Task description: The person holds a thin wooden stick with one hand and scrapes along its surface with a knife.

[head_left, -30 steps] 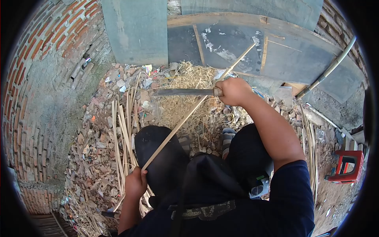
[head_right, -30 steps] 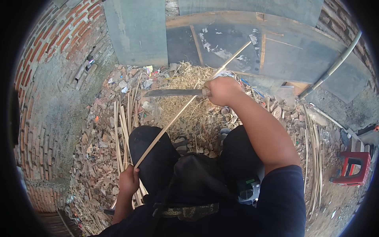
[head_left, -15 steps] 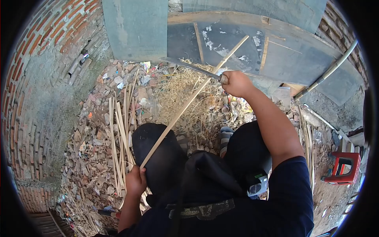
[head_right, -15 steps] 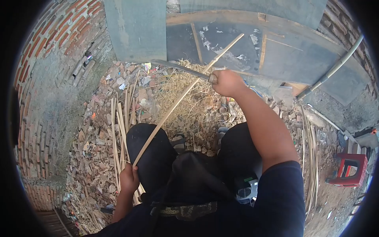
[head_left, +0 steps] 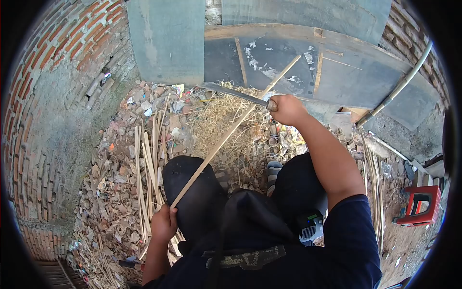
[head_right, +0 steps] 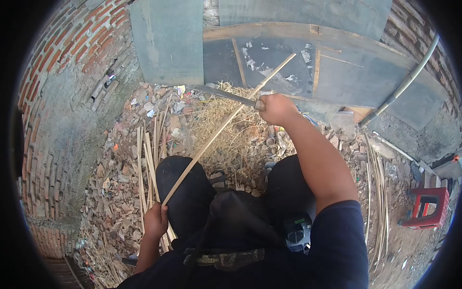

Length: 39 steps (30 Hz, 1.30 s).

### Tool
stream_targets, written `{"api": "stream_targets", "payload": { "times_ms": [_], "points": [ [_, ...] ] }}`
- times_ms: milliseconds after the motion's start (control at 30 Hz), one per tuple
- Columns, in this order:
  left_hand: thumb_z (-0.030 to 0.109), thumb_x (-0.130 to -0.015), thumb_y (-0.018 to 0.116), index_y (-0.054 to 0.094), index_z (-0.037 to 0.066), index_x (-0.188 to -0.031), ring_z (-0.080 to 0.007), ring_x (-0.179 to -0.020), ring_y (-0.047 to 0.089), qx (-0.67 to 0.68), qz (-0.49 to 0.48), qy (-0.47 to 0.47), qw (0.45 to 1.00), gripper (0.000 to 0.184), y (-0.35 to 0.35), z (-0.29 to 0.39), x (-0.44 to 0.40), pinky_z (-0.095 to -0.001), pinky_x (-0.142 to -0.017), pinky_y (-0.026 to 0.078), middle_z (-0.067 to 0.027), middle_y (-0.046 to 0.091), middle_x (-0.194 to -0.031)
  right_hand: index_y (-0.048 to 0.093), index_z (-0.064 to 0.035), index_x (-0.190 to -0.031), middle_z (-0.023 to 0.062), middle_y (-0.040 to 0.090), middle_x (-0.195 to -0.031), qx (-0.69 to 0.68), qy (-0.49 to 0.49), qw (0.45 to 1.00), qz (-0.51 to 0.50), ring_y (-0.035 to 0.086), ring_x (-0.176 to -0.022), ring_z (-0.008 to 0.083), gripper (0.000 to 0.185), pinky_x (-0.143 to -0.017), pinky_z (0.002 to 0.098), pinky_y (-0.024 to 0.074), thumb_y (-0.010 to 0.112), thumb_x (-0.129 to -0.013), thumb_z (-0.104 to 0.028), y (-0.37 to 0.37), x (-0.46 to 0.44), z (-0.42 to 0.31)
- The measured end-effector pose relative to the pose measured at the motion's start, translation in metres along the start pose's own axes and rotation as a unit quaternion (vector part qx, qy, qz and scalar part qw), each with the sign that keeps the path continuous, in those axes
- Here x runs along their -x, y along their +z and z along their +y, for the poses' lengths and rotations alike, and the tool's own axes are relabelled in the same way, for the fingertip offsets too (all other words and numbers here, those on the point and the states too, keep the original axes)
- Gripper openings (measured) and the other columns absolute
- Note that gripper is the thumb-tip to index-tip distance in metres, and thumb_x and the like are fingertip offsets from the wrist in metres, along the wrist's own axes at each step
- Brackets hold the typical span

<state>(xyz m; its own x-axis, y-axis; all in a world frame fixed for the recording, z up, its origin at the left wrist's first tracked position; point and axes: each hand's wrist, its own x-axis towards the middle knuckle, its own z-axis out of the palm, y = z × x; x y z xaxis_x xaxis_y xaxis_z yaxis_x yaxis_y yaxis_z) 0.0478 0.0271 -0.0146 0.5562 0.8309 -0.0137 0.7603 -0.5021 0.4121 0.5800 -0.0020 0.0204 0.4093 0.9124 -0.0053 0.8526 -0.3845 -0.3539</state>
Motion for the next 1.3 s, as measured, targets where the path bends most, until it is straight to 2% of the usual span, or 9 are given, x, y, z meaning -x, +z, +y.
{"api": "stream_targets", "payload": {
  "times_ms": [167, 333, 600, 733, 833, 1000, 1100, 1133, 1300],
  "points": [
    [0.028, -0.105, 0.056, 0.05, 0.001, -0.086, -0.0519, -0.068, 0.061, 0.026, -0.01, 0.0, 1.0, 0.033, 0.004, -0.005, 0.001, -0.0559, -0.058, 0.045, -0.0273, 0.06, -0.068, 0.068, -0.0118, -0.092, 0.0172, 0.07, -0.079, 0.021, -0.102, 0.994, 0.016, 0.068, -0.081, 0.0422, 0.018, -0.075, 0.0537, 0.0541, 0.069, -0.077, -0.021, -0.009, 0.015, -0.027],
    [0.03, -0.105, 0.054, 0.05, 0.001, -0.086, -0.0523, -0.069, 0.061, 0.028, 0.003, -0.009, 1.0, 0.035, 0.003, 0.004, -0.003, -0.0556, -0.059, 0.045, -0.0278, 0.059, -0.068, 0.069, -0.0072, -0.1, 0.0215, 0.072, -0.09, -0.07, 0.044, 0.995, 0.056, 0.07, -0.09, 0.042, 0.026, -0.084, 0.0508, 0.0554, 0.066, -0.079, -0.023, 0.0, -0.007, 0.018],
    [0.032, -0.106, 0.053, 0.051, 0.0, -0.086, -0.0525, -0.069, 0.06, 0.043, -0.007, -0.002, 0.999, 0.038, 0.003, 0.004, -0.003, -0.0551, -0.059, 0.045, -0.0279, 0.06, -0.069, 0.066, -0.0065, -0.094, 0.0181, 0.072, -0.085, 0.06, -0.131, 0.989, -0.026, 0.069, -0.087, 0.0413, 0.022, -0.079, 0.0516, 0.0545, 0.067, -0.079, -0.023, -0.015, 0.016, -0.033],
    [0.032, -0.106, 0.053, 0.051, 0.0, -0.086, -0.052, -0.069, 0.061, 0.038, -0.007, -0.019, 0.999, 0.038, 0.006, -0.001, -0.002, -0.0545, -0.059, 0.045, -0.0277, 0.06, -0.069, 0.07, -0.0096, -0.096, 0.0189, 0.073, -0.091, -0.103, 0.047, 0.993, 0.037, 0.07, -0.09, 0.0397, 0.022, -0.08, 0.0497, 0.0549, 0.067, -0.079, -0.023, 0.004, -0.014, 0.016],
    [0.032, -0.106, 0.054, 0.051, 0.0, -0.086, -0.0515, -0.068, 0.061, 0.015, -0.018, -0.014, 1.0, 0.037, -0.004, -0.001, -0.001, -0.0538, -0.058, 0.045, -0.0274, 0.06, -0.069, 0.071, -0.0104, -0.099, 0.0196, 0.073, -0.093, -0.057, 0.044, 0.997, 0.015, 0.07, -0.09, 0.0398, 0.024, -0.081, 0.0498, 0.0551, 0.066, -0.08, -0.023, 0.003, -0.011, 0.023],
    [0.03, -0.105, 0.055, 0.052, 0.0, -0.087, -0.051, -0.069, 0.061, 0.035, -0.03, -0.01, 0.999, 0.035, -0.001, 0.0, -0.004, -0.0531, -0.058, 0.045, -0.0266, 0.06, -0.069, 0.07, -0.0122, -0.096, 0.0168, 0.072, -0.088, 0.053, -0.118, 0.991, -0.039, 0.07, -0.087, 0.0382, 0.021, -0.078, 0.0507, 0.0549, 0.069, -0.079, -0.025, -0.007, 0.015, -0.037],
    [0.028, -0.105, 0.055, 0.052, 0.0, -0.088, -0.0508, -0.069, 0.062, 0.094, -0.024, -0.02, 0.995, 0.033, 0.007, -0.007, -0.005, -0.0528, -0.059, 0.045, -0.0265, 0.06, -0.069, 0.065, -0.0077, -0.089, 0.0143, 0.071, -0.079, -0.061, -0.127, 0.99, 0.013, 0.069, -0.079, 0.0375, 0.017, -0.071, 0.05, 0.0531, 0.07, -0.079, -0.02, 0.002, 0.004, -0.016],
    [0.028, -0.105, 0.055, 0.052, 0.0, -0.088, -0.0507, -0.069, 0.062, 0.091, -0.019, -0.022, 0.995, 0.033, 0.007, -0.005, -0.003, -0.0525, -0.058, 0.045, -0.0265, 0.06, -0.069, 0.069, -0.009, -0.097, 0.0174, 0.072, -0.087, -0.1, -0.037, 0.994, -0.017, 0.07, -0.086, 0.0387, 0.024, -0.078, 0.0494, 0.0551, 0.069, -0.08, -0.025, 0.002, -0.005, -0.003],
    [0.026, -0.106, 0.054, 0.052, -0.001, -0.088, -0.0494, -0.066, 0.061, 0.058, -0.017, -0.013, 0.998, 0.032, -0.003, 0.0, -0.002, -0.0508, -0.057, 0.045, -0.0262, 0.059, -0.068, 0.07, -0.0082, -0.104, 0.0191, 0.072, -0.087, -0.088, 0.013, 0.996, 0.019, 0.07, -0.088, 0.0396, 0.03, -0.081, 0.0494, 0.0548, 0.069, -0.08, -0.026, 0.011, -0.015, 0.019]
  ]
}}
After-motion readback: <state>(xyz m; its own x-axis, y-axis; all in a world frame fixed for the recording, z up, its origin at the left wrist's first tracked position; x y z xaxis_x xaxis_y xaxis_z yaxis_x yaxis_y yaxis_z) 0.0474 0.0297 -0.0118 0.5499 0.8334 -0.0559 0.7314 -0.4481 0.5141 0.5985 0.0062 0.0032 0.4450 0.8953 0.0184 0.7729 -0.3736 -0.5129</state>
